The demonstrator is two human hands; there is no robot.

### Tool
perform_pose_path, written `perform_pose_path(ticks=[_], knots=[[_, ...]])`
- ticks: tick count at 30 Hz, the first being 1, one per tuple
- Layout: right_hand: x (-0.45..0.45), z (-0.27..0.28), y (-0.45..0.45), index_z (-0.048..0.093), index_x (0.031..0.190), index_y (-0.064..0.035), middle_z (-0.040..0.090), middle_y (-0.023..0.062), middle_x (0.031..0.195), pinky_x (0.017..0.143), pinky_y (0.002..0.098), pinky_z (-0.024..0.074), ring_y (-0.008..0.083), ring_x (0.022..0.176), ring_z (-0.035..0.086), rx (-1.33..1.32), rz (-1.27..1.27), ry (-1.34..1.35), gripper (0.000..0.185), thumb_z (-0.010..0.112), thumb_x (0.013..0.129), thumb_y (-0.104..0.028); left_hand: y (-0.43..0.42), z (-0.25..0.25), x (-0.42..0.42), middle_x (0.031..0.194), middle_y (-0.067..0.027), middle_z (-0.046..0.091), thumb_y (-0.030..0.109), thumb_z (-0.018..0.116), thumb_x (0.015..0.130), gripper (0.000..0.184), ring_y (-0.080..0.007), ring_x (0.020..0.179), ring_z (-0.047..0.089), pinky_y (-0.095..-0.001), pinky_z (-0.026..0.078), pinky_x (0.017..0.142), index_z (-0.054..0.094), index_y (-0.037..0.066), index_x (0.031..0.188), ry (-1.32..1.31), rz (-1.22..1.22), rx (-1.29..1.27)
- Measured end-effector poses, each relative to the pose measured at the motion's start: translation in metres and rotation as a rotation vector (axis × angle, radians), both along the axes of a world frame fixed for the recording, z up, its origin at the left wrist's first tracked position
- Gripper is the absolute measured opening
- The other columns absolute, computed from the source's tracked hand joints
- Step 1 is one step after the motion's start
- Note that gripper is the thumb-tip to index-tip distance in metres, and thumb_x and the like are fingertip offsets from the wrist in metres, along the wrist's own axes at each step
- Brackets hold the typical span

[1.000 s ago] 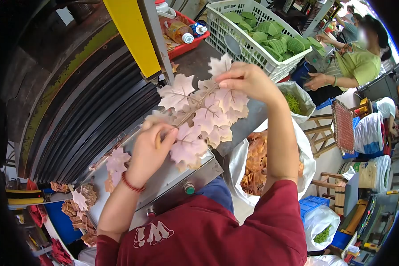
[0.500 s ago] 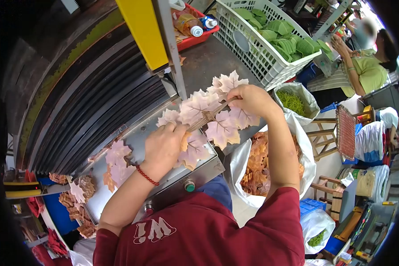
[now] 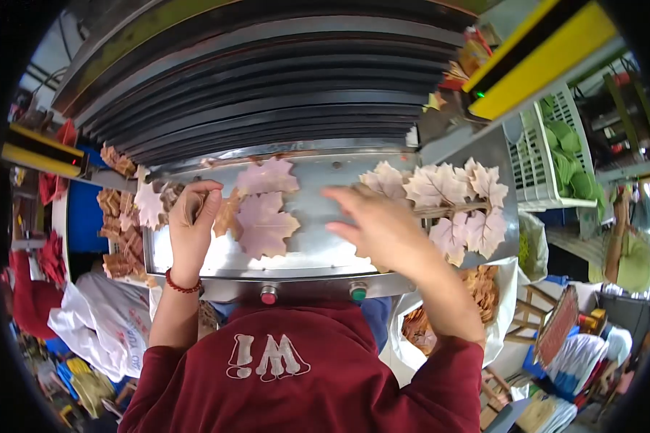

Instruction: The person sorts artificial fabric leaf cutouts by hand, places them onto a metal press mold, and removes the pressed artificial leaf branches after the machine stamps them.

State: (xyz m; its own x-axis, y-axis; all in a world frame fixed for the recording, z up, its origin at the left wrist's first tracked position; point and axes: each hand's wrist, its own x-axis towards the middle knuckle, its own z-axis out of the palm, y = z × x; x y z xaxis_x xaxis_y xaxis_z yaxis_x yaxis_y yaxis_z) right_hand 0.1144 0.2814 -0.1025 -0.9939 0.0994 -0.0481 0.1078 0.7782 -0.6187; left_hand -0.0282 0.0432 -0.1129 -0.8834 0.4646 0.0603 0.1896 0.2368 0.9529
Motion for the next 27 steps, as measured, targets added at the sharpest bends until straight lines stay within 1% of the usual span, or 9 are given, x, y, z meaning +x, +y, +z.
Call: perform_pose_path(ticks=[2, 4, 7, 9, 11, 12, 19, 25, 27], knots=[[-0.028, -0.018, -0.027, 0.048, 0.127, -0.0085, 0.061, 0.012, 0.092, 0.067, 0.0328, 0.0494, 0.0254, 0.08, 0.063, 0.079, 0.02, 0.082, 0.059, 0.071, 0.079, -0.034, -0.022, -0.014, -0.006, 0.062, 0.0016, 0.053, 0.013, 0.065, 0.089, 0.012, -0.0025, 0.058, 0.046, -0.0191, 0.035, 0.052, 0.061, 0.002, 0.094, 0.084, 0.016, -0.114], [-0.053, -0.033, -0.046, 0.045, 0.128, -0.0073, 0.061, 0.0134, 0.095, 0.066, 0.0338, 0.0493, 0.0259, 0.08, 0.063, 0.05, -0.023, 0.124, 0.066, 0.072, 0.077, -0.038, -0.028, -0.025, 0.001, 0.076, -0.0032, 0.062, 0.01, 0.068, 0.084, 0.012, -0.0115, 0.066, 0.057, -0.0265, 0.046, 0.06, 0.062, 0.002, 0.091, 0.123, -0.059, -0.137], [-0.079, -0.043, -0.062, 0.052, 0.116, -0.0036, 0.062, 0.0135, 0.089, 0.065, 0.0316, 0.0486, 0.0219, 0.074, 0.063, -0.003, -0.005, -0.069, 0.057, 0.075, 0.076, -0.037, -0.028, -0.045, 0.01, 0.073, -0.0048, 0.06, 0.013, 0.074, 0.078, 0.019, -0.018, 0.064, 0.058, -0.0284, 0.047, 0.061, 0.06, 0.004, 0.088, 0.334, -0.15, -0.192], [-0.085, -0.049, -0.06, 0.055, 0.106, -0.0029, 0.063, 0.0127, 0.083, 0.065, 0.0294, 0.0479, 0.0187, 0.071, 0.061, -0.217, -0.051, -0.091, 0.046, 0.075, 0.077, -0.033, -0.027, -0.047, 0.013, 0.077, -0.0085, 0.063, 0.016, 0.076, 0.075, 0.023, -0.0251, 0.068, 0.062, -0.0321, 0.049, 0.062, 0.06, 0.005, 0.087, 0.445, -0.216, -0.322], [-0.085, -0.056, -0.06, 0.061, 0.096, -0.0008, 0.064, 0.0101, 0.075, 0.064, 0.0261, 0.0466, 0.0129, 0.069, 0.058, -0.41, -0.104, -0.047, 0.027, 0.071, 0.082, -0.022, -0.027, -0.047, 0.008, 0.081, -0.0099, 0.063, 0.019, 0.077, 0.073, 0.026, -0.0283, 0.07, 0.063, -0.0346, 0.05, 0.062, 0.06, 0.006, 0.087, 0.419, -0.189, -0.332], [-0.082, -0.059, -0.062, 0.062, 0.097, -0.0006, 0.065, 0.0102, 0.077, 0.064, 0.0267, 0.047, 0.0138, 0.07, 0.059, -0.383, -0.122, -0.003, 0.025, 0.069, 0.084, -0.021, -0.027, -0.046, 0.005, 0.083, -0.0106, 0.064, 0.021, 0.078, 0.072, 0.027, -0.0299, 0.071, 0.063, -0.0359, 0.05, 0.061, 0.06, 0.006, 0.087, 0.405, -0.179, -0.338], [-0.064, -0.065, -0.068, 0.064, 0.107, -0.0004, 0.066, 0.016, 0.09, 0.074, 0.0319, 0.0492, 0.0285, 0.081, 0.064, -0.059, -0.047, 0.266, 0.021, 0.056, 0.09, -0.009, -0.031, -0.048, -0.011, 0.088, -0.0112, 0.064, 0.022, 0.077, 0.073, 0.032, -0.0303, 0.076, 0.063, -0.0362, 0.051, 0.065, 0.061, 0.007, 0.096, 0.323, -0.188, -0.273], [-0.059, -0.03, -0.057, 0.063, 0.113, 0.0, 0.065, 0.0134, 0.098, 0.08, 0.0269, 0.0467, 0.0219, 0.089, 0.062, -0.144, -0.042, 0.148, 0.025, 0.054, 0.09, -0.002, -0.022, -0.048, -0.016, 0.092, -0.0107, 0.064, 0.021, 0.078, 0.072, 0.04, -0.0275, 0.078, 0.063, -0.0338, 0.051, 0.068, 0.062, 0.008, 0.106, 0.356, -0.21, -0.323], [-0.056, -0.019, -0.053, 0.063, 0.115, -0.0042, 0.065, 0.0138, 0.1, 0.079, 0.0278, 0.048, 0.0226, 0.088, 0.063, -0.252, -0.111, 0.047, 0.028, 0.053, 0.089, -0.002, -0.025, -0.052, -0.015, 0.093, -0.0101, 0.064, 0.02, 0.077, 0.072, 0.042, -0.0256, 0.078, 0.063, -0.0321, 0.05, 0.068, 0.062, 0.008, 0.109, 0.331, -0.213, -0.338]])
